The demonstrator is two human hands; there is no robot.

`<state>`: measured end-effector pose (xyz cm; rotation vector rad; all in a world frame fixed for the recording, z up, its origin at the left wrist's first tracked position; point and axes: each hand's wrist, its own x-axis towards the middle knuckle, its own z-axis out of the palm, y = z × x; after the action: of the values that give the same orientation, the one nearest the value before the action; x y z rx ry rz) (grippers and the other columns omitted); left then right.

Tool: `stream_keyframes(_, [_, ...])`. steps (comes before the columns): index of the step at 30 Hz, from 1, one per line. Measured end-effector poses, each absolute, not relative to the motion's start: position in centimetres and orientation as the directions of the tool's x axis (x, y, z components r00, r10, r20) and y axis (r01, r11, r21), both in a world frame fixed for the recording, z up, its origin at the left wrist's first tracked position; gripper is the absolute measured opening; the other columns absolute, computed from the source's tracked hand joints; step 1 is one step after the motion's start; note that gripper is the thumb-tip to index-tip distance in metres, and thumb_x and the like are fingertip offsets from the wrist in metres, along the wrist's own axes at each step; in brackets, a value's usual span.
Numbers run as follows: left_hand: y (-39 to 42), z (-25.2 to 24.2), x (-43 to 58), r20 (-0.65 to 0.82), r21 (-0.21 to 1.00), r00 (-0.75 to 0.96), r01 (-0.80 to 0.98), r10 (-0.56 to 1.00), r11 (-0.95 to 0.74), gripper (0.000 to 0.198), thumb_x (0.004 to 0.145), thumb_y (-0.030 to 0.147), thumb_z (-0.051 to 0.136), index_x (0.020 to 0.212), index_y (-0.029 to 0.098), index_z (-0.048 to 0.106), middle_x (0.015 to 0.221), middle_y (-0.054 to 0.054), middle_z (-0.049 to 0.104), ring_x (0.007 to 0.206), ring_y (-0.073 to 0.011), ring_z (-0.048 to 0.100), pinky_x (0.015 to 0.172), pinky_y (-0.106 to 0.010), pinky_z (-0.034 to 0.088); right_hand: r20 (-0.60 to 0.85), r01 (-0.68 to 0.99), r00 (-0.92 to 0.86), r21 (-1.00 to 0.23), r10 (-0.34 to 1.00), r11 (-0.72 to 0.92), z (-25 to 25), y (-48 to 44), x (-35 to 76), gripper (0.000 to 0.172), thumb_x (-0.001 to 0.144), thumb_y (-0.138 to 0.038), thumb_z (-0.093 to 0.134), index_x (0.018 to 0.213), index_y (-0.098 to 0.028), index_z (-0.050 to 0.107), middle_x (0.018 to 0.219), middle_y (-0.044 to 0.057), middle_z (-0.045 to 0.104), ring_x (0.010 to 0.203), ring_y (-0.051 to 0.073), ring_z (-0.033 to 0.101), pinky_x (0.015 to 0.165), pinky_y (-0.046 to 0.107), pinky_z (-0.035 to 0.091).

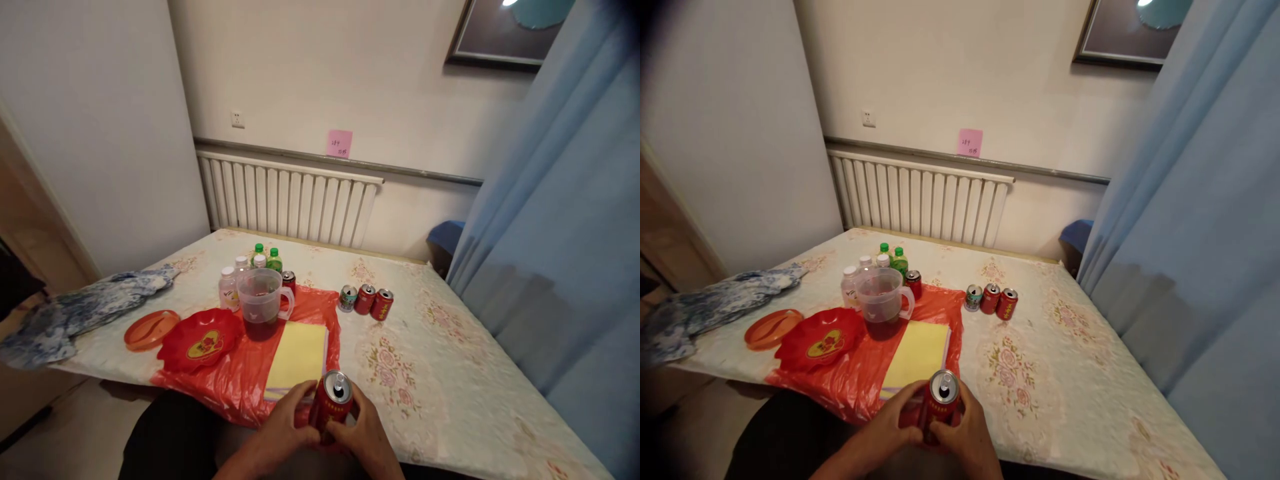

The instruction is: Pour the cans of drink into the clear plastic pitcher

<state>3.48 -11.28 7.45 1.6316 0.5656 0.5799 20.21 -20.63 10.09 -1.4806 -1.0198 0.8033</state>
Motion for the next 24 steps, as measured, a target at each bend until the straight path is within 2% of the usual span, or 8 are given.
stream_keyframes(3, [-8.8, 6.0, 4.0, 0.085, 0.867, 0.646, 0.327, 0.758, -0.376, 0.048, 0.088, 0.034, 0.052, 0.134, 0.019, 0.054, 0.138, -0.011, 0.058, 0.129, -0.0252, 0.052, 0.110, -0.042, 0.040, 0.064, 0.182, 0.467, -0.983, 0.882, -0.025, 9.2, -20.7, 21.9, 0.066, 0.050, -0.011, 0.070, 0.116, -0.017, 0.065, 0.112, 0.009, 0.073, 0.108, 0.033, 0.065, 0.099, 0.043, 0.050])
stream_keyframes(4, [-7.9, 5.4, 4.5, 0.137, 0.776, 0.635, 0.408, 0.760, -0.481, 0.047, 0.092, 0.034, 0.043, 0.135, 0.019, 0.052, 0.140, -0.010, 0.056, 0.130, -0.0231, 0.051, 0.112, -0.041, 0.039, 0.071, 0.184, 0.482, -0.983, 0.873, -0.021, 8.8, -20.8, 22.5, 0.066, 0.051, -0.012, 0.071, 0.116, -0.018, 0.065, 0.112, 0.009, 0.073, 0.107, 0.032, 0.065, 0.099, 0.043, 0.050])
stream_keyframes(6, [-6.1, 4.5, 5.9, 0.227, 0.511, 0.641, 0.563, 0.733, -0.650, 0.049, 0.097, 0.030, 0.027, 0.140, 0.015, 0.047, 0.145, -0.011, 0.051, 0.136, -0.0198, 0.045, 0.115, -0.039, 0.036, 0.085, 0.181, 0.499, -0.984, 0.863, -0.008, 8.2, -20.9, 23.4, 0.064, 0.052, -0.014, 0.072, 0.116, -0.019, 0.066, 0.111, 0.008, 0.073, 0.107, 0.032, 0.065, 0.099, 0.043, 0.050])
stream_keyframes(8, [-4.5, 4.0, 7.6, 0.244, 0.420, 0.647, 0.601, 0.723, -0.680, 0.051, 0.095, 0.024, 0.028, 0.142, 0.013, 0.043, 0.150, -0.012, 0.044, 0.141, -0.0207, 0.038, 0.117, -0.043, 0.032, 0.092, 0.176, 0.503, -0.984, 0.859, 0.002, 7.5, -21.0, 24.1, 0.063, 0.054, -0.016, 0.073, 0.116, -0.020, 0.066, 0.112, 0.008, 0.073, 0.108, 0.032, 0.065, 0.099, 0.043, 0.050])
stream_keyframes(13, [-1.6, 3.3, 11.0, 0.224, 0.310, 0.618, 0.688, 0.754, -0.656, 0.056, 0.091, 0.027, 0.040, 0.145, 0.012, 0.040, 0.157, -0.015, 0.031, 0.147, -0.0305, 0.021, 0.117, -0.056, 0.022, 0.060, 0.206, 0.514, -0.977, 0.856, -0.056, 5.9, -21.5, 25.2, 0.067, 0.053, -0.016, 0.074, 0.120, -0.019, 0.065, 0.116, 0.010, 0.071, 0.112, 0.034, 0.064, 0.102, 0.045, 0.048])
stream_keyframes(15, [-1.0, 2.8, 11.5, 0.205, 0.272, 0.597, 0.727, 0.776, -0.631, 0.056, 0.091, 0.032, 0.043, 0.144, 0.013, 0.042, 0.156, -0.017, 0.031, 0.146, -0.0355, 0.021, 0.115, -0.062, 0.019, 0.042, 0.219, 0.517, -0.972, 0.855, -0.084, 5.6, -21.8, 25.6, 0.069, 0.053, -0.016, 0.075, 0.121, -0.019, 0.065, 0.117, 0.010, 0.071, 0.113, 0.035, 0.063, 0.103, 0.045, 0.047])
stream_keyframes(17, [-0.6, 2.2, 11.6, 0.187, 0.238, 0.592, 0.747, 0.784, -0.621, 0.057, 0.091, 0.037, 0.045, 0.143, 0.012, 0.043, 0.154, -0.018, 0.035, 0.145, -0.0374, 0.024, 0.114, -0.062, 0.018, 0.038, 0.227, 0.528, -0.969, 0.849, -0.098, 5.5, -22.0, 26.1, 0.070, 0.052, -0.017, 0.076, 0.121, -0.019, 0.066, 0.118, 0.010, 0.071, 0.115, 0.036, 0.062, 0.105, 0.045, 0.046])
stream_keyframes(24, [-0.4, 1.1, 10.9, 0.199, 0.152, 0.633, 0.734, 0.748, -0.662, 0.057, 0.094, 0.042, 0.041, 0.145, 0.017, 0.041, 0.155, -0.013, 0.036, 0.145, -0.0342, 0.025, 0.116, -0.057, 0.020, 0.036, 0.207, 0.570, -0.973, 0.821, -0.102, 5.1, -21.9, 26.7, 0.068, 0.051, -0.017, 0.075, 0.119, -0.020, 0.068, 0.117, 0.009, 0.071, 0.113, 0.036, 0.063, 0.105, 0.045, 0.046])
